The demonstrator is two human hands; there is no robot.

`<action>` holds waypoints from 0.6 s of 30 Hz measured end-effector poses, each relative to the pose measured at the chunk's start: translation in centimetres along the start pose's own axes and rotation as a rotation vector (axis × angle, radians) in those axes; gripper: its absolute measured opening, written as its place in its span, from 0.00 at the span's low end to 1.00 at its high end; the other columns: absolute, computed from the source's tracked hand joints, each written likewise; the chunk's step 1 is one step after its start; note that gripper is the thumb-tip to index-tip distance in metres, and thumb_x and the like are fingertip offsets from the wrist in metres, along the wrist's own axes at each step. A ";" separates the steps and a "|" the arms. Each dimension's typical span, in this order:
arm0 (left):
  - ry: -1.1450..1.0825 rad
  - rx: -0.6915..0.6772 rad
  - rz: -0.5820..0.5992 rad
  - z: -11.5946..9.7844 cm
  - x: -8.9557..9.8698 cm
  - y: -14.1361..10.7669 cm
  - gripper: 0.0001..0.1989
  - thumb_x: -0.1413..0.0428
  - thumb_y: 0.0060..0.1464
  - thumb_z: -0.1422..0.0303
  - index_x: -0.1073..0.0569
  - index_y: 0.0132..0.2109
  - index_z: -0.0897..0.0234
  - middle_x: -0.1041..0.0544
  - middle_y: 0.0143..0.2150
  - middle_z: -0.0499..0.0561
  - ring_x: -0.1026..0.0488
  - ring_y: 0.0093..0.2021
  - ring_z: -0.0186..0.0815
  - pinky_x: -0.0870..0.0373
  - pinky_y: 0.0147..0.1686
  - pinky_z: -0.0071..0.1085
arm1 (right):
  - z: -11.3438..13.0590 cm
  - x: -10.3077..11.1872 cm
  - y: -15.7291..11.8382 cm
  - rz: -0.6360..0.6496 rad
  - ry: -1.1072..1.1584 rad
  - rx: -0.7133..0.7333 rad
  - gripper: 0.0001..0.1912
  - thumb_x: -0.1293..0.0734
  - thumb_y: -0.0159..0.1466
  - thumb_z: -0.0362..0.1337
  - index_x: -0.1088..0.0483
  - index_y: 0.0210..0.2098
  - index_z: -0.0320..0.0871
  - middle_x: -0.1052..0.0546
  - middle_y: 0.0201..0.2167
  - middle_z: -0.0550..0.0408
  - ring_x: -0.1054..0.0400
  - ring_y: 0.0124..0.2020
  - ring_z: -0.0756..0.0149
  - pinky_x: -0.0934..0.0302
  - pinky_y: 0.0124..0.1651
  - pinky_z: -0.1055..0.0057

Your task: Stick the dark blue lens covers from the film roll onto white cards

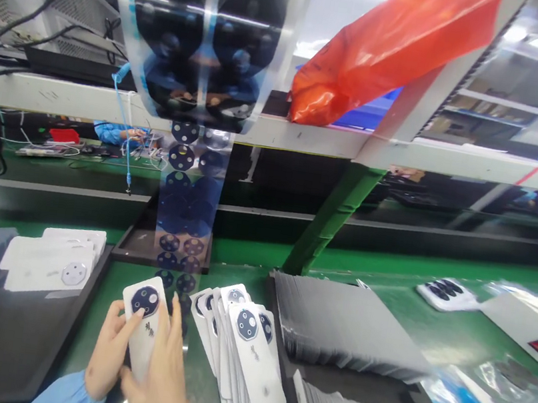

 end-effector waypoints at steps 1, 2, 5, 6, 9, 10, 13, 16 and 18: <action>0.011 0.011 0.051 0.0 -0.5 -0.1 0.20 0.37 0.50 0.55 0.38 0.40 0.59 0.19 0.30 0.47 0.20 0.30 0.41 0.30 0.24 0.27 | 0.3 -0.3 -0.6 -0.018 -0.094 0.024 0.50 0.32 0.53 0.27 0.58 0.69 0.52 0.60 0.71 0.48 0.57 0.68 0.41 0.49 0.65 0.46; 0.022 0.025 0.118 0.0 -1.1 -0.3 0.19 0.37 0.52 0.56 0.38 0.40 0.59 0.19 0.31 0.47 0.20 0.31 0.40 0.30 0.24 0.27 | 0.5 -0.2 -1.2 -0.047 -0.168 0.038 0.50 0.33 0.54 0.27 0.58 0.69 0.53 0.59 0.71 0.49 0.57 0.68 0.40 0.48 0.64 0.45; 0.058 -0.002 0.300 -0.5 -2.9 -1.1 0.15 0.40 0.56 0.57 0.36 0.40 0.60 0.19 0.37 0.50 0.21 0.36 0.40 0.28 0.30 0.29 | 1.1 1.9 -2.3 -0.195 -0.297 0.084 0.46 0.36 0.57 0.26 0.58 0.69 0.54 0.53 0.70 0.49 0.52 0.67 0.40 0.46 0.62 0.43; 0.061 -0.042 0.329 -0.8 -3.2 -1.3 0.14 0.42 0.57 0.57 0.35 0.41 0.60 0.19 0.40 0.52 0.21 0.39 0.40 0.27 0.35 0.32 | 1.4 3.2 -2.6 -0.247 -0.318 0.108 0.45 0.37 0.58 0.27 0.58 0.69 0.53 0.51 0.70 0.49 0.52 0.67 0.40 0.47 0.62 0.41; 0.038 -0.182 0.291 -2.1 -2.8 -1.6 0.16 0.45 0.60 0.55 0.34 0.47 0.61 0.22 0.50 0.57 0.25 0.50 0.44 0.30 0.49 0.39 | 0.7 8.1 -3.2 -0.334 -0.370 0.134 0.41 0.37 0.61 0.32 0.59 0.69 0.51 0.51 0.70 0.49 0.55 0.68 0.40 0.49 0.63 0.39; 0.029 -0.215 0.254 -2.5 -2.4 -1.5 0.17 0.46 0.60 0.55 0.35 0.49 0.61 0.23 0.52 0.58 0.27 0.53 0.46 0.31 0.51 0.41 | -0.1 9.6 -3.4 -0.332 -0.405 0.109 0.40 0.37 0.63 0.33 0.59 0.70 0.51 0.51 0.70 0.49 0.55 0.68 0.41 0.49 0.63 0.40; 0.030 -0.289 0.135 -3.5 -1.2 -1.1 0.19 0.48 0.61 0.54 0.35 0.51 0.61 0.25 0.53 0.60 0.27 0.53 0.47 0.31 0.50 0.43 | -3.3 13.8 -4.1 -0.358 -0.486 0.048 0.39 0.40 0.65 0.36 0.63 0.70 0.50 0.50 0.69 0.48 0.53 0.67 0.43 0.49 0.62 0.39; 0.036 -0.375 0.013 -5.3 0.3 -0.8 0.19 0.46 0.60 0.55 0.35 0.52 0.60 0.25 0.51 0.58 0.27 0.51 0.47 0.30 0.48 0.43 | -6.0 15.3 -4.7 -0.363 -0.545 0.073 0.32 0.43 0.68 0.37 0.58 0.69 0.53 0.44 0.67 0.50 0.49 0.66 0.45 0.50 0.63 0.40; 0.039 -0.426 -0.054 -7.1 1.4 -1.0 0.18 0.46 0.59 0.56 0.35 0.52 0.59 0.25 0.51 0.56 0.27 0.51 0.46 0.30 0.49 0.43 | -6.7 15.3 -4.9 -0.366 -0.583 0.104 0.31 0.45 0.69 0.37 0.56 0.69 0.53 0.43 0.67 0.50 0.48 0.66 0.45 0.49 0.62 0.41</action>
Point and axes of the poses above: each hand's wrist, its own y-axis towards the middle knuckle, its own x-axis out of the back of the hand, z = x × y, the point moved 9 cm from there along y, towards the middle knuckle
